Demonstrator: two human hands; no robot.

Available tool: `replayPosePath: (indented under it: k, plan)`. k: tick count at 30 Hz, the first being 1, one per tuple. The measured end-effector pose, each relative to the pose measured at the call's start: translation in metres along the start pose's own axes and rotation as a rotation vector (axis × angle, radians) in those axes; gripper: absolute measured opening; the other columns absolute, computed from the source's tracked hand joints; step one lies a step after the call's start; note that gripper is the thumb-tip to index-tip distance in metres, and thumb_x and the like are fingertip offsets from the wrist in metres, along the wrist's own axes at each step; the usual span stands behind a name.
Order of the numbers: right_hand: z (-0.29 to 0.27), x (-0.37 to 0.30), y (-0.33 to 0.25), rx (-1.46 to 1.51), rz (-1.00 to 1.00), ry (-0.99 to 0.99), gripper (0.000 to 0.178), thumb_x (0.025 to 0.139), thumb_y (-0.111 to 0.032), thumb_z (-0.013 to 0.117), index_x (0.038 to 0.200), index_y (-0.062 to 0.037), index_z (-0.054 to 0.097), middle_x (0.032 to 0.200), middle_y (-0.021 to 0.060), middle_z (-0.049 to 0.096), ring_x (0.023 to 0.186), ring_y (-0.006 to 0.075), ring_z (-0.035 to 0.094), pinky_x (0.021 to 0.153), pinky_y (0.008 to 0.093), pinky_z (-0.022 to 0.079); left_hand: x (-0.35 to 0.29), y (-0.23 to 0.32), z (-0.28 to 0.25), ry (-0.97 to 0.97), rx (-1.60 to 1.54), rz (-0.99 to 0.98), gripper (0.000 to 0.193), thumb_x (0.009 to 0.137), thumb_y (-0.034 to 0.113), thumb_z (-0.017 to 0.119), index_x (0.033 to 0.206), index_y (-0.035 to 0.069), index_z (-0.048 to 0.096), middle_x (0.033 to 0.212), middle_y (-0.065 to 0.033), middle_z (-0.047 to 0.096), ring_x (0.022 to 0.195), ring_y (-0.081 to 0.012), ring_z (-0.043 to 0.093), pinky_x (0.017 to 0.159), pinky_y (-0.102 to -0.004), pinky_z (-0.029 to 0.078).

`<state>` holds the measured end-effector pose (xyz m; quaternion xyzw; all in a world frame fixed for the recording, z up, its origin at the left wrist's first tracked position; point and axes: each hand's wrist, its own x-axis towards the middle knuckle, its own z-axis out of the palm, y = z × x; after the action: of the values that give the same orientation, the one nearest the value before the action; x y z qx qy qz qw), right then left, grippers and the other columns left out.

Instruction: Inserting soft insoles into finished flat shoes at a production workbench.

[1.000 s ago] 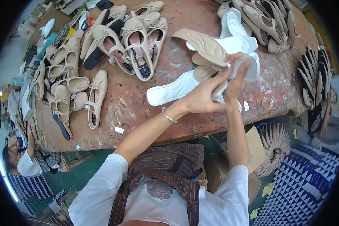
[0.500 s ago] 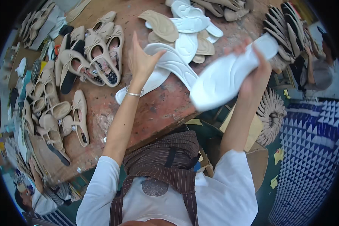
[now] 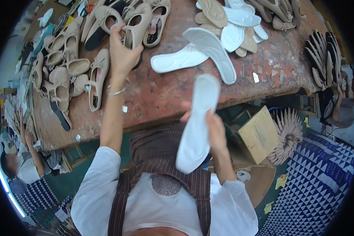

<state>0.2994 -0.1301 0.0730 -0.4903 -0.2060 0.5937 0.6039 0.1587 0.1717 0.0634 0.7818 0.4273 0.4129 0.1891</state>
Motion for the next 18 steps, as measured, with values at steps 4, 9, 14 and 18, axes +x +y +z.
replayPosePath:
  k: [4,9,14,18]
  plan:
    - [-0.008,0.022,-0.021,-0.215,-0.234,0.221,0.065,0.107,-0.046,0.029,0.133,0.0079,0.052,0.125,0.0171,0.063,0.096,0.0162,0.063,0.084,0.0299,0.048,-0.082,0.002,-0.099,-0.415,-0.318,-0.049,0.074,0.064,0.003,0.07,0.134,0.005,0.048,0.15,-0.0191,0.042,0.136,-0.0362,0.045,0.112,-0.041,0.038]
    - [0.034,0.051,-0.004,-1.387,-0.646,-0.027,0.048,0.097,-0.023,0.051,0.14,-0.0019,0.052,0.128,0.0145,0.057,0.106,0.0275,0.054,0.092,0.0395,0.042,-0.16,-0.025,-0.152,-0.57,0.08,-0.011,0.073,0.069,0.008,0.081,0.135,0.008,0.051,0.148,-0.0141,0.046,0.135,-0.0354,0.045,0.112,-0.0441,0.038]
    - [0.067,0.072,0.023,-1.562,-0.768,-0.26,0.041,0.075,-0.006,0.072,0.116,-0.0122,0.072,0.125,0.0109,0.061,0.106,0.0297,0.056,0.092,0.0428,0.043,-0.217,-0.025,-0.152,-0.033,0.144,-0.587,0.058,0.077,0.01,0.081,0.13,0.003,0.059,0.122,-0.015,0.058,0.101,-0.026,0.062,0.088,-0.037,0.052]
    - [0.093,0.098,0.048,-1.437,-0.809,-0.379,0.027,0.069,-0.004,0.07,0.095,-0.0082,0.077,0.115,0.0089,0.066,0.105,0.027,0.059,0.094,0.0412,0.047,-0.233,-0.035,-0.13,0.071,-0.212,-0.688,0.052,0.08,0.008,0.082,0.126,-0.003,0.062,0.1,-0.0066,0.05,0.075,-0.0092,0.059,0.058,-0.0205,0.055]
